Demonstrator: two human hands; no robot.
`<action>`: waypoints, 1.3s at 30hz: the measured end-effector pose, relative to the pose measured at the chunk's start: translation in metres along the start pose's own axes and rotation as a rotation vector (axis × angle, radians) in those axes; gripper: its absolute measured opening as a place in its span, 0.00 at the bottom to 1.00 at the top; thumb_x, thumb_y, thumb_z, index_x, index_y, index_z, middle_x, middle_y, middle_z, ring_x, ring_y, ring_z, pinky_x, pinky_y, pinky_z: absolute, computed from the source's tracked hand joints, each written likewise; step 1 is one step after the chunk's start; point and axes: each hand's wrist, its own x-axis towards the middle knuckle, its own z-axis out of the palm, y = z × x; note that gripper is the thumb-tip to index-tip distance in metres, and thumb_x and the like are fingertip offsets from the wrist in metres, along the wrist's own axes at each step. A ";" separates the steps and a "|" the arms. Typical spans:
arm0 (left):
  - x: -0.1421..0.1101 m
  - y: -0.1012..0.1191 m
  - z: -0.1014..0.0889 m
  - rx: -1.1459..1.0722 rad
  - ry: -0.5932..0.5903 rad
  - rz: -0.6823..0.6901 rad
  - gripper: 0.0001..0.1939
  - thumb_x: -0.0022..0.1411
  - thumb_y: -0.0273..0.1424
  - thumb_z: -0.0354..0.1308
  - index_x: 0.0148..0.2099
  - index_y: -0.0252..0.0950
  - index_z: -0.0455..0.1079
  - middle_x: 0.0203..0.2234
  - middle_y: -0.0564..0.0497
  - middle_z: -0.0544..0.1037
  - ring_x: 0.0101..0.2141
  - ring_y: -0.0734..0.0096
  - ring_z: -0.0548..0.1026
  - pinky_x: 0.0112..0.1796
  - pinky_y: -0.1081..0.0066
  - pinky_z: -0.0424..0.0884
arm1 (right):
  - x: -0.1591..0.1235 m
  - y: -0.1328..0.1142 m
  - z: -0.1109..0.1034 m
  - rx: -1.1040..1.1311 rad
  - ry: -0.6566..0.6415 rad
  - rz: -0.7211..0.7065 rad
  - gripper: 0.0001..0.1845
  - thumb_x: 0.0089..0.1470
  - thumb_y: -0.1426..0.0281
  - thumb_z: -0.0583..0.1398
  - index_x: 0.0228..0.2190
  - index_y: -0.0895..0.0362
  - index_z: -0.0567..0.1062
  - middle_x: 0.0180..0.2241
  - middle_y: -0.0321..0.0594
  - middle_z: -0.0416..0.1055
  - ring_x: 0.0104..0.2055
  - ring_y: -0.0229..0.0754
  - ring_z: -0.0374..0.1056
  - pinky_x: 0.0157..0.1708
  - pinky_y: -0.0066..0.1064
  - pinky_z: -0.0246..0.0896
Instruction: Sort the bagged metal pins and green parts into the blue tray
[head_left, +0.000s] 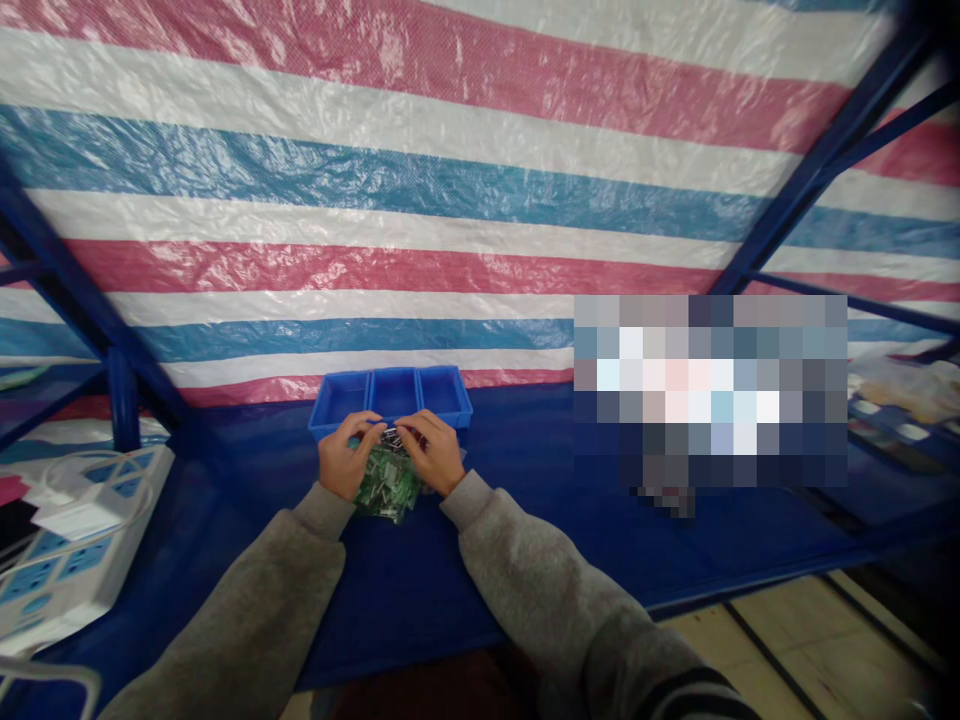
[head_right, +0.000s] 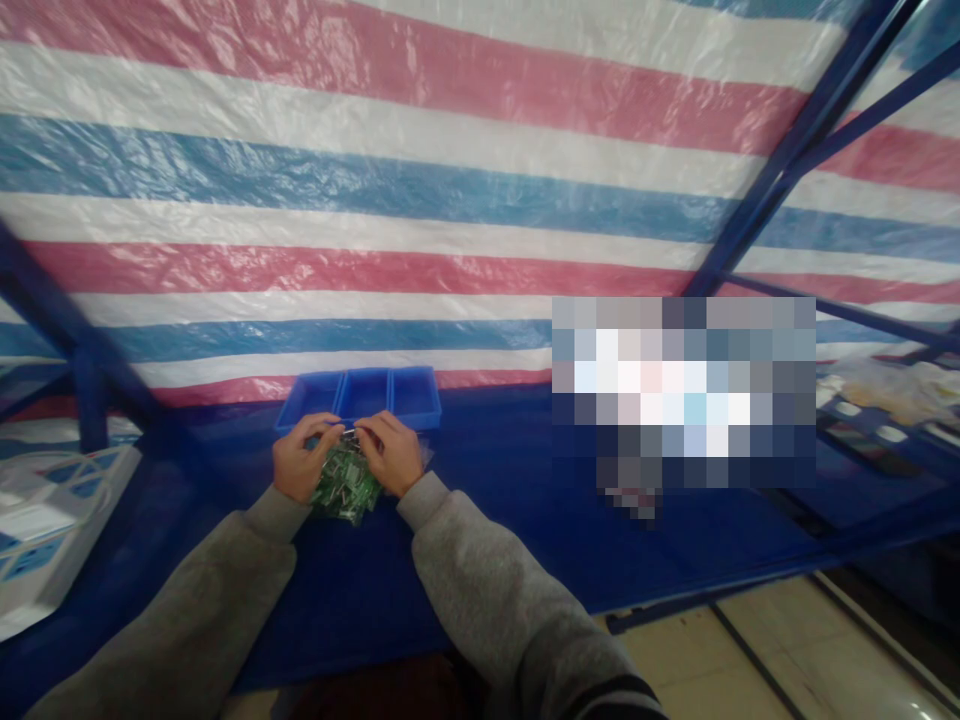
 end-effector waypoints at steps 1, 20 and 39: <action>0.000 0.000 0.000 -0.003 -0.004 -0.003 0.11 0.56 0.37 0.58 0.38 0.36 0.71 0.22 0.55 0.74 0.24 0.74 0.72 0.33 0.74 0.68 | 0.000 -0.001 0.000 0.004 -0.014 -0.011 0.11 0.59 0.68 0.53 0.37 0.56 0.74 0.33 0.40 0.70 0.33 0.38 0.66 0.36 0.28 0.61; 0.003 -0.009 0.005 -0.348 -0.014 -0.234 0.12 0.50 0.36 0.62 0.34 0.33 0.73 0.26 0.49 0.77 0.26 0.70 0.75 0.31 0.70 0.74 | 0.000 0.002 0.002 0.014 0.076 0.039 0.10 0.59 0.68 0.52 0.34 0.57 0.73 0.30 0.39 0.69 0.33 0.37 0.65 0.35 0.28 0.59; 0.003 0.001 0.000 -0.291 -0.022 -0.094 0.10 0.58 0.36 0.56 0.38 0.35 0.67 0.37 0.46 0.76 0.40 0.65 0.74 0.39 0.67 0.71 | 0.000 0.006 0.006 -0.036 0.089 0.058 0.12 0.60 0.68 0.52 0.37 0.56 0.74 0.32 0.40 0.71 0.33 0.38 0.66 0.36 0.29 0.60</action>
